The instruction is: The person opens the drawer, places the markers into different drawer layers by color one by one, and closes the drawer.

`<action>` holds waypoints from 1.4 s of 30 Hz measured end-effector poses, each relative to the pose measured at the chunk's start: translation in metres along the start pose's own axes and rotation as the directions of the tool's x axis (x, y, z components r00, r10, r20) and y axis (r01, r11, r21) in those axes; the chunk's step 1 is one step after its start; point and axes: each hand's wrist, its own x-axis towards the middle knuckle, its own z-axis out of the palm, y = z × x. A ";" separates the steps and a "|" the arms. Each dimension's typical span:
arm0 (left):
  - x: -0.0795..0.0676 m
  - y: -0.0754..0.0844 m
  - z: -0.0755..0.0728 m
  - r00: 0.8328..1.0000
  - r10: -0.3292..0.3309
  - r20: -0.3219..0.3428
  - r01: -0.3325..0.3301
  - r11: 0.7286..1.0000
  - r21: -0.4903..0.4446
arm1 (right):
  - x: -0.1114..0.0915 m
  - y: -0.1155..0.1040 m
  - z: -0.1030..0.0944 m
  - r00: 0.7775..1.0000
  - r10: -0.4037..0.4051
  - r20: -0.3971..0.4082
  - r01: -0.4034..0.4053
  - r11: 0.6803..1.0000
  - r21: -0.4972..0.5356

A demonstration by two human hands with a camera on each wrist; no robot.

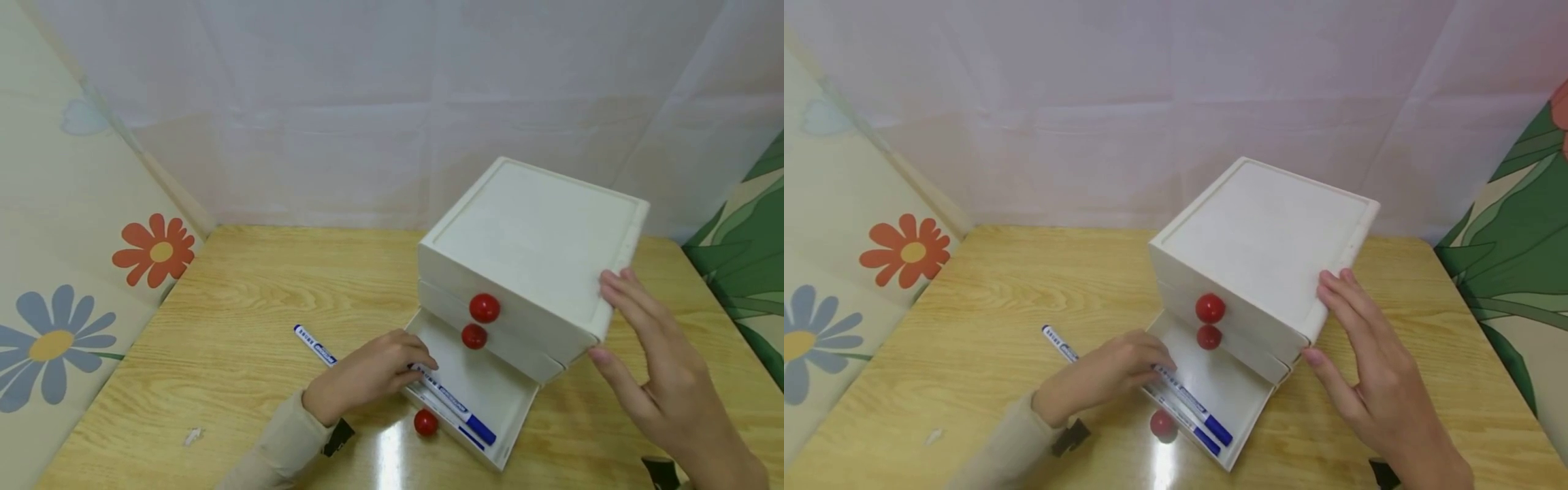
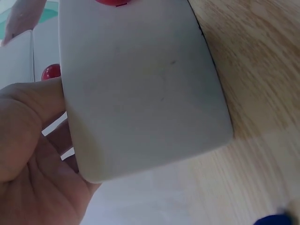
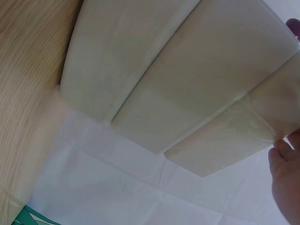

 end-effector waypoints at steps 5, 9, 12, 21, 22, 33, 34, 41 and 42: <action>-0.002 -0.002 -0.001 0.999 0.030 -0.018 -0.030 0.999 -0.024 | -0.001 0.000 0.000 1.000 0.009 0.005 -0.009 1.000 0.000; -0.003 -0.003 -0.005 0.998 0.045 -0.035 -0.048 0.996 -0.080 | -0.001 -0.001 -0.001 1.000 0.017 0.012 -0.017 1.000 -0.002; -0.004 -0.004 -0.007 0.997 0.050 -0.052 -0.055 0.993 -0.106 | -0.001 -0.001 -0.001 1.000 0.022 0.014 -0.022 1.000 -0.004; -0.010 -0.006 -0.021 0.999 -0.026 -0.047 0.015 0.979 -0.205 | -0.001 -0.002 -0.001 1.000 0.008 -0.005 -0.008 1.000 0.006; -0.011 -0.007 -0.022 0.998 -0.032 -0.046 0.021 0.975 -0.220 | -0.001 -0.002 -0.001 1.000 0.008 -0.004 -0.008 1.000 0.005; -0.017 -0.016 -0.028 0.994 -0.059 -0.087 0.039 0.976 -0.213 | 0.002 -0.003 -0.001 1.000 0.011 0.014 -0.011 1.000 0.003; -0.018 -0.017 -0.028 0.994 -0.062 -0.092 0.042 0.979 -0.200 | 0.003 -0.003 0.000 1.000 0.013 0.019 -0.013 1.000 0.003; -0.028 -0.030 -0.025 0.990 -0.106 -0.092 0.090 0.982 -0.165 | 0.002 -0.002 0.000 1.000 0.006 0.012 -0.006 1.000 -0.008; -0.030 -0.032 -0.025 0.989 -0.115 -0.092 0.099 0.982 -0.164 | 0.002 -0.002 -0.001 1.000 0.003 0.009 -0.003 1.000 -0.006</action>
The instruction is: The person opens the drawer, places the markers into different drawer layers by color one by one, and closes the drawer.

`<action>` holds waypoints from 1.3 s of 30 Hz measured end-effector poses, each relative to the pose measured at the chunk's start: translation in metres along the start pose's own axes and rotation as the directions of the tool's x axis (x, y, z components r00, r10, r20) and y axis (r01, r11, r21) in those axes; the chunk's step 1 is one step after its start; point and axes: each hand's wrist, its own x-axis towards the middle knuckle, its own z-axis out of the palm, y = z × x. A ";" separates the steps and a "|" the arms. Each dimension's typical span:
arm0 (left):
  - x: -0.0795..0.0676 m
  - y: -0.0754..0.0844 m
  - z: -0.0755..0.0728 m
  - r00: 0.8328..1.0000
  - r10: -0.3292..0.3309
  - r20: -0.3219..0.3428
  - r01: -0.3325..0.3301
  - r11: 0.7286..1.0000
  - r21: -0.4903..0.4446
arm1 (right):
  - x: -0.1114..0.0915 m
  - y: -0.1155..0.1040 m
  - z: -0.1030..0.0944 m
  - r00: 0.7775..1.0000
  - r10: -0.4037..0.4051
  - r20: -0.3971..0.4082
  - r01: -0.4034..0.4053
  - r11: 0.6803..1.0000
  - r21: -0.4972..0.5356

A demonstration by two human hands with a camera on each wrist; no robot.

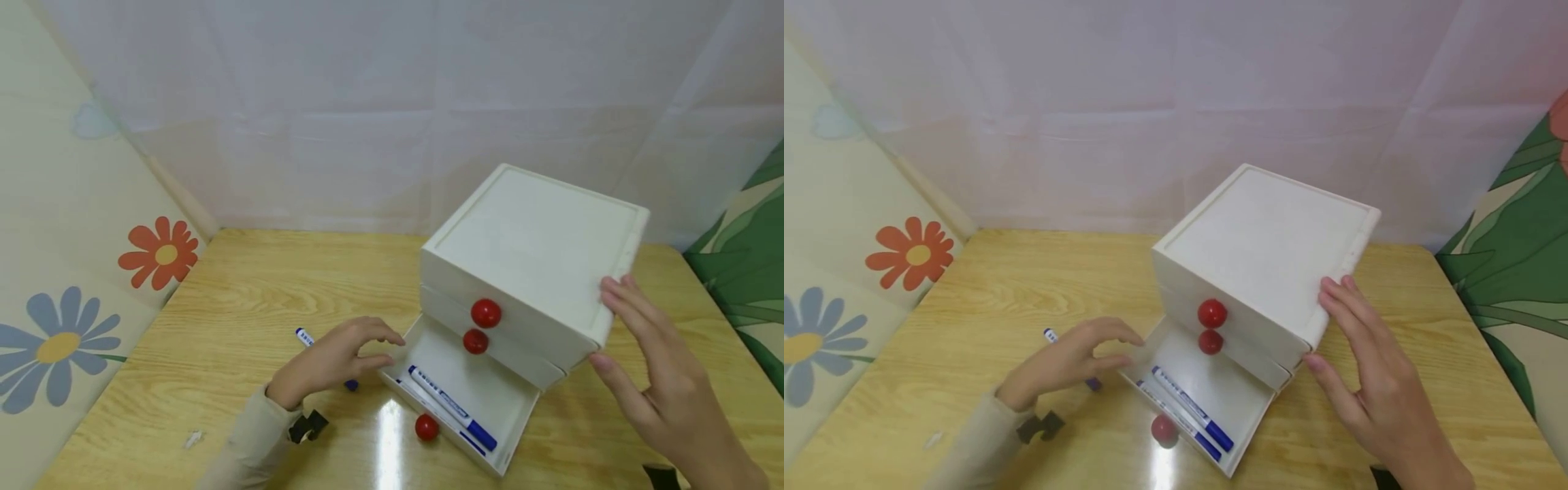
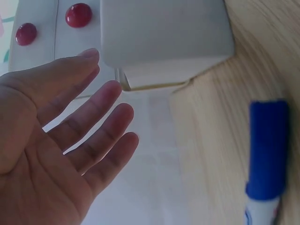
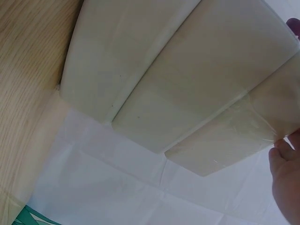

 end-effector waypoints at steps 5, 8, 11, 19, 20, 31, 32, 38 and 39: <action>-0.009 -0.010 -0.006 0.999 -0.036 -0.016 0.036 0.999 0.021 | 0.000 0.000 -0.001 1.000 0.001 0.004 -0.001 1.000 0.001; -0.015 -0.016 -0.010 0.998 -0.055 -0.022 0.056 0.998 0.034 | -0.001 0.001 -0.001 1.000 0.004 0.006 -0.004 1.000 0.003; -0.021 -0.024 -0.014 0.997 -0.075 -0.024 0.076 0.997 0.034 | -0.001 0.001 0.000 1.000 -0.004 -0.004 0.004 1.000 0.014; -0.034 -0.042 -0.024 0.988 -0.151 -0.028 0.151 0.988 -0.029 | -0.001 0.002 0.000 1.000 -0.020 -0.016 0.020 1.000 0.023; -0.035 -0.045 -0.026 0.988 -0.152 -0.031 0.151 0.988 -0.025 | -0.001 0.002 0.000 1.000 -0.020 -0.016 0.020 1.000 0.024; -0.048 -0.073 -0.034 0.977 -0.206 -0.049 0.205 0.979 -0.014 | -0.002 0.002 0.000 1.000 -0.020 -0.015 0.020 0.999 0.027; -0.049 -0.077 -0.034 0.976 -0.209 -0.053 0.209 0.978 -0.009 | -0.002 0.002 0.000 1.000 -0.022 -0.017 0.022 0.999 0.028; -0.055 -0.089 -0.035 0.971 -0.233 -0.055 0.232 0.973 -0.013 | -0.001 0.003 0.001 0.999 -0.035 -0.025 0.036 0.999 0.028; -0.055 -0.090 -0.035 0.971 -0.234 -0.053 0.234 0.972 -0.017 | -0.001 0.003 0.001 0.999 -0.035 -0.025 0.036 0.999 0.027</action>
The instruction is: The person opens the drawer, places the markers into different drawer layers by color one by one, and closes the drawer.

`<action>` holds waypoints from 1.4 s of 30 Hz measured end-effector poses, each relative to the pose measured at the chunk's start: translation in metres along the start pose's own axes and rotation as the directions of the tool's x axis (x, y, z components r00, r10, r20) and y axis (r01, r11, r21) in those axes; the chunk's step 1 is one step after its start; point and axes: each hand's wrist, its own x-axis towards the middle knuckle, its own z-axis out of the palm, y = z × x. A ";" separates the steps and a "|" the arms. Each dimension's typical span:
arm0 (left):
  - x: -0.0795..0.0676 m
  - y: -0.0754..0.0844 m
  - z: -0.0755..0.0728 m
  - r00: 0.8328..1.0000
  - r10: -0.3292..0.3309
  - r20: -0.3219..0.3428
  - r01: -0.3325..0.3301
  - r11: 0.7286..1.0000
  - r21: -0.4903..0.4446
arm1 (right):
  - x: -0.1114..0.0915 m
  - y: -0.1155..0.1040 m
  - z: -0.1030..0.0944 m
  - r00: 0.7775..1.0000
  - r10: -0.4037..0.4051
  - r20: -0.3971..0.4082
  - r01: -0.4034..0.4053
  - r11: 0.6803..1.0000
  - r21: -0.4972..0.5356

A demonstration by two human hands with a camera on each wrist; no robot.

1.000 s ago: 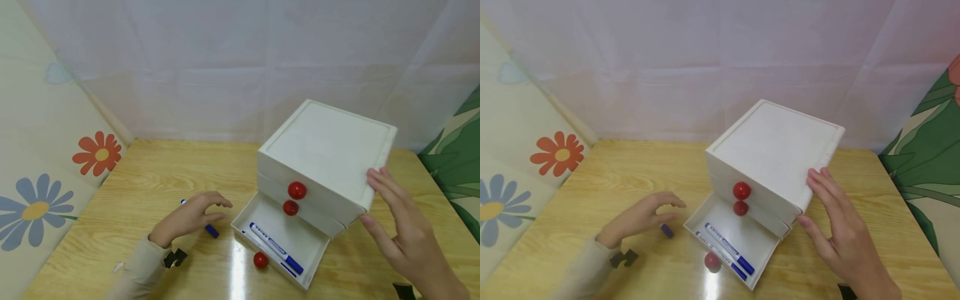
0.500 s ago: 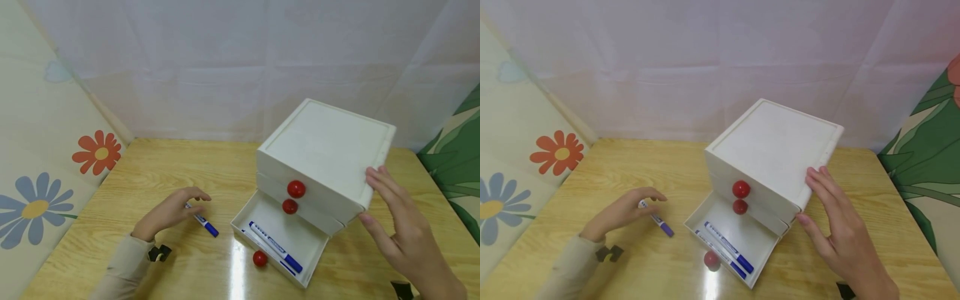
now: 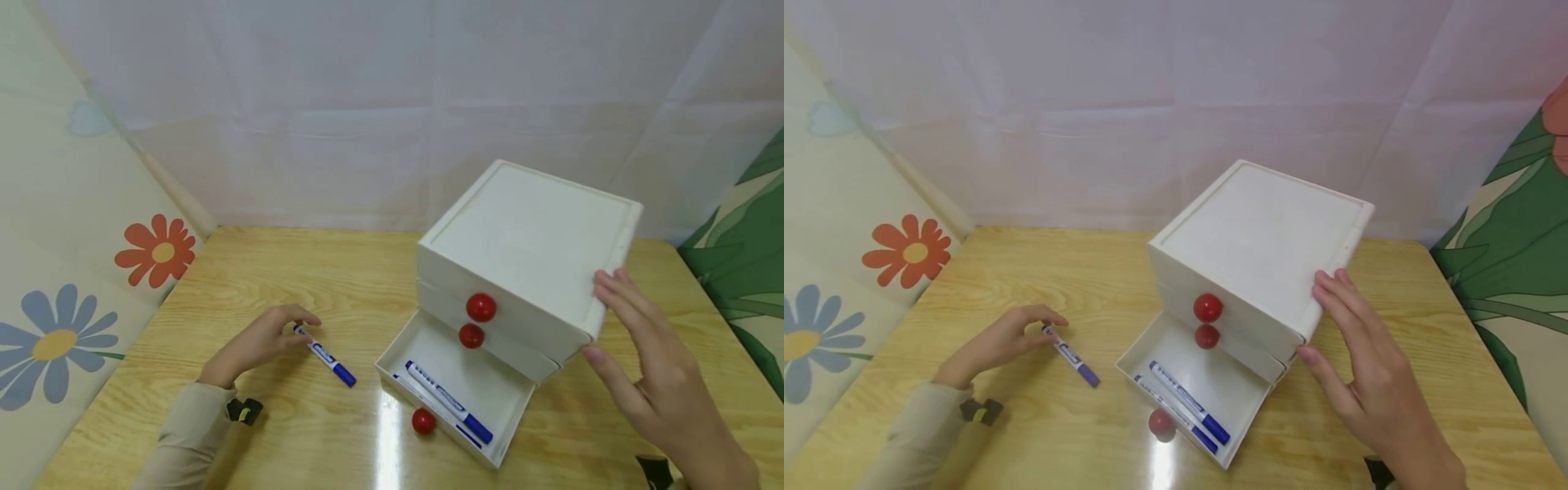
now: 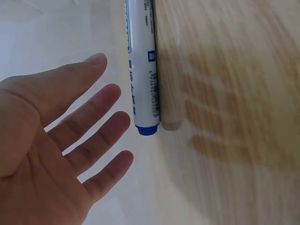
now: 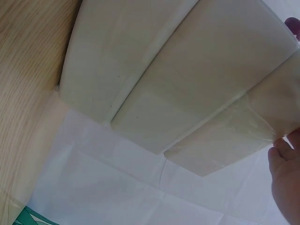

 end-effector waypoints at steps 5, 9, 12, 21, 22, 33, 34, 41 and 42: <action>0.000 -0.004 0.000 1.000 0.018 0.001 -0.018 1.000 -0.007 | 0.000 0.000 0.000 1.000 0.000 -0.001 0.000 1.000 -0.001; 0.000 -0.009 0.000 0.999 0.044 0.002 -0.044 0.999 -0.003 | 0.000 0.000 0.001 1.000 -0.011 -0.005 0.011 1.000 0.003; 0.000 -0.013 0.001 0.999 0.047 0.018 -0.047 0.999 -0.011 | 0.001 0.001 0.001 1.000 -0.018 -0.009 0.018 1.000 0.005; 0.002 -0.017 0.006 0.998 0.019 0.062 -0.018 1.000 -0.021 | 0.001 0.001 0.001 1.000 -0.021 -0.005 0.022 1.000 0.007; 0.002 -0.016 0.006 0.998 0.022 0.064 -0.022 1.000 -0.013 | 0.001 0.001 0.001 1.000 -0.020 -0.004 0.020 1.000 0.007; 0.002 -0.015 0.009 0.997 0.060 0.044 -0.063 0.996 0.069 | 0.000 0.001 0.001 1.000 -0.012 -0.001 0.012 1.000 -0.001; 0.002 -0.016 0.009 0.997 0.061 0.038 -0.063 0.996 0.064 | 0.000 0.001 0.001 1.000 -0.012 -0.001 0.012 1.000 -0.001; 0.001 -0.014 0.007 0.999 0.049 -0.001 -0.049 0.998 0.038 | 0.000 0.000 0.000 1.000 -0.010 -0.001 0.010 1.000 -0.002; 0.001 -0.014 0.007 0.999 0.045 -0.003 -0.045 0.998 0.037 | 0.000 0.000 0.000 1.000 -0.011 -0.003 0.011 1.000 0.001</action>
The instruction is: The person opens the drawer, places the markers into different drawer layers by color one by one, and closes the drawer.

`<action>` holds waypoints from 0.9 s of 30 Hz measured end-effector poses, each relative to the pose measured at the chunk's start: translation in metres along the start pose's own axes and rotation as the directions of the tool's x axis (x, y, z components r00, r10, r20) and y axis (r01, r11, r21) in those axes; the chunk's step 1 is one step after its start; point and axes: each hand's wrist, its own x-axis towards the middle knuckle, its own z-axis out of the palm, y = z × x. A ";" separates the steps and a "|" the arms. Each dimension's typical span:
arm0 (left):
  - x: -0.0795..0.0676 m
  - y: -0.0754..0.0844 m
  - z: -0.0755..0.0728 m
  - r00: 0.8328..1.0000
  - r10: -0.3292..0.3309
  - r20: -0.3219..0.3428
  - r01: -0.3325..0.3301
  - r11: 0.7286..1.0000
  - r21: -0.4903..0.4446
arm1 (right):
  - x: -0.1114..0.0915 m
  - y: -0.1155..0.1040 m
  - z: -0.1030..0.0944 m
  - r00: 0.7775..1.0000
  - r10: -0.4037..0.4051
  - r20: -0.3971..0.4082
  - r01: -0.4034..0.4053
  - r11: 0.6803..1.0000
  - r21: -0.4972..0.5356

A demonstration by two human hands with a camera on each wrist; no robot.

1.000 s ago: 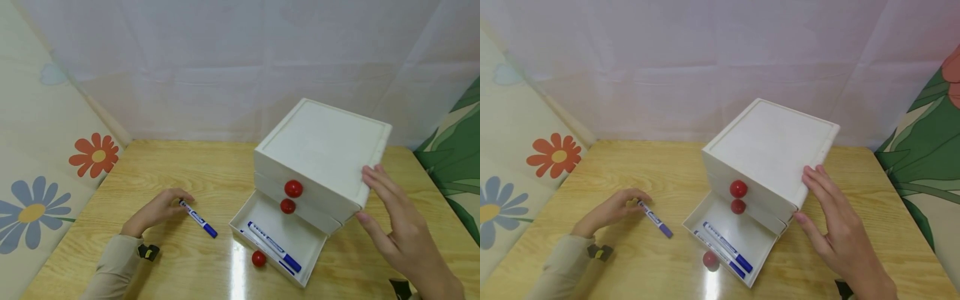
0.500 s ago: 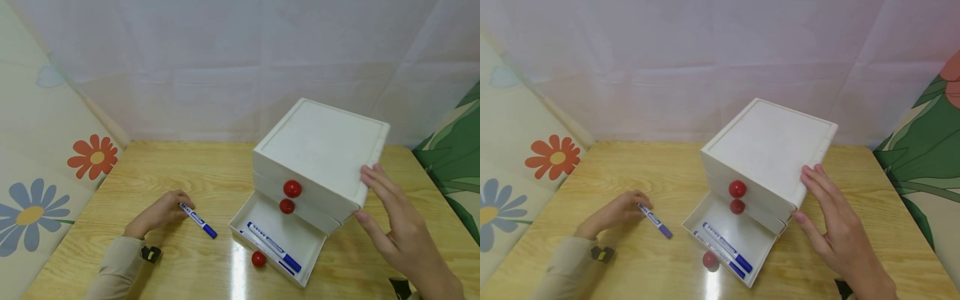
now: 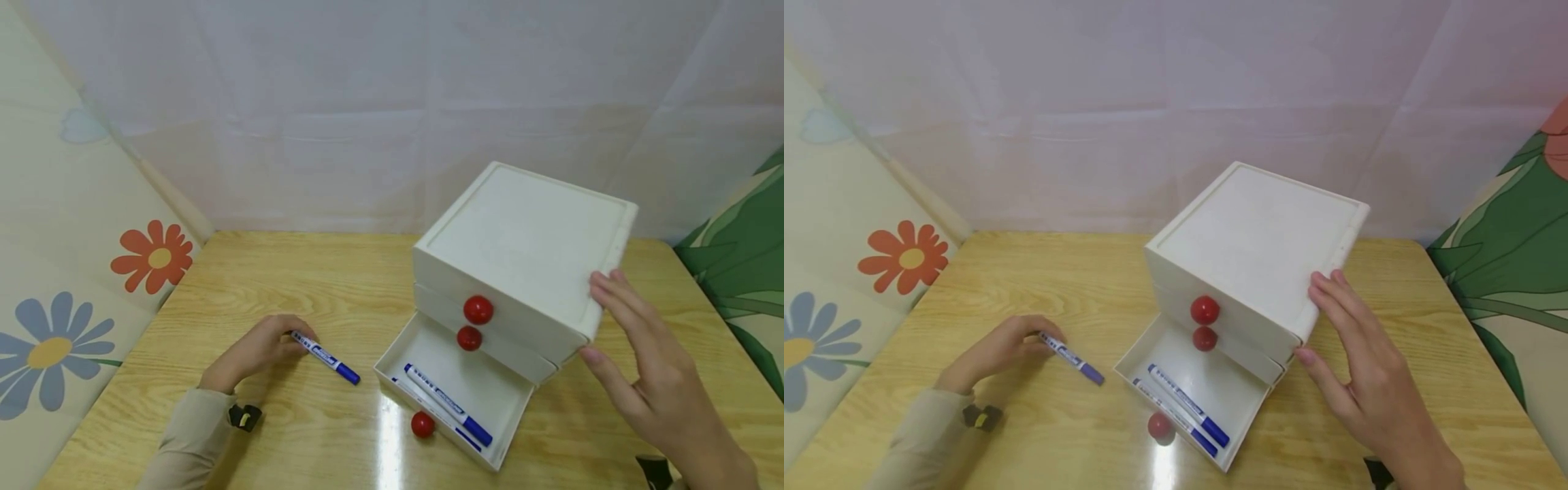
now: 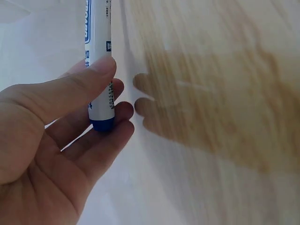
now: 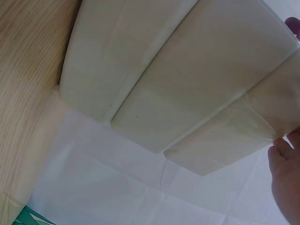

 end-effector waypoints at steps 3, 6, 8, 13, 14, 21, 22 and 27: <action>-0.001 0.001 -0.001 1.000 -0.015 0.000 0.015 1.000 0.000 | 0.000 0.000 0.000 1.000 -0.001 -0.001 0.001 1.000 0.003; -0.002 0.002 -0.001 1.000 -0.022 -0.008 0.022 1.000 0.005 | 0.000 0.000 0.001 1.000 -0.001 0.000 0.001 1.000 0.006; -0.002 0.002 -0.002 1.000 -0.024 -0.020 0.024 1.000 0.004 | 0.000 0.000 0.001 1.000 -0.001 0.001 0.001 1.000 0.007; -0.001 0.006 -0.005 0.997 -0.015 -0.071 0.015 1.000 -0.009 | 0.000 0.000 0.001 1.000 -0.001 0.001 0.001 1.000 0.011; -0.001 0.007 -0.005 0.997 -0.010 -0.081 0.010 1.000 -0.010 | 0.000 0.000 0.002 1.000 0.000 0.001 0.000 1.000 0.012; 0.001 0.020 -0.011 0.989 0.045 -0.141 -0.044 0.999 0.005 | -0.001 -0.001 0.000 1.000 0.014 0.007 -0.014 1.000 0.006; 0.001 0.022 -0.011 0.988 0.050 -0.148 -0.050 0.999 0.008 | -0.001 -0.001 0.000 1.000 0.014 0.007 -0.014 1.000 0.004; 0.002 0.031 -0.013 0.984 0.075 -0.164 -0.073 0.997 0.017 | -0.001 -0.001 0.000 1.000 0.013 0.008 -0.013 1.000 0.009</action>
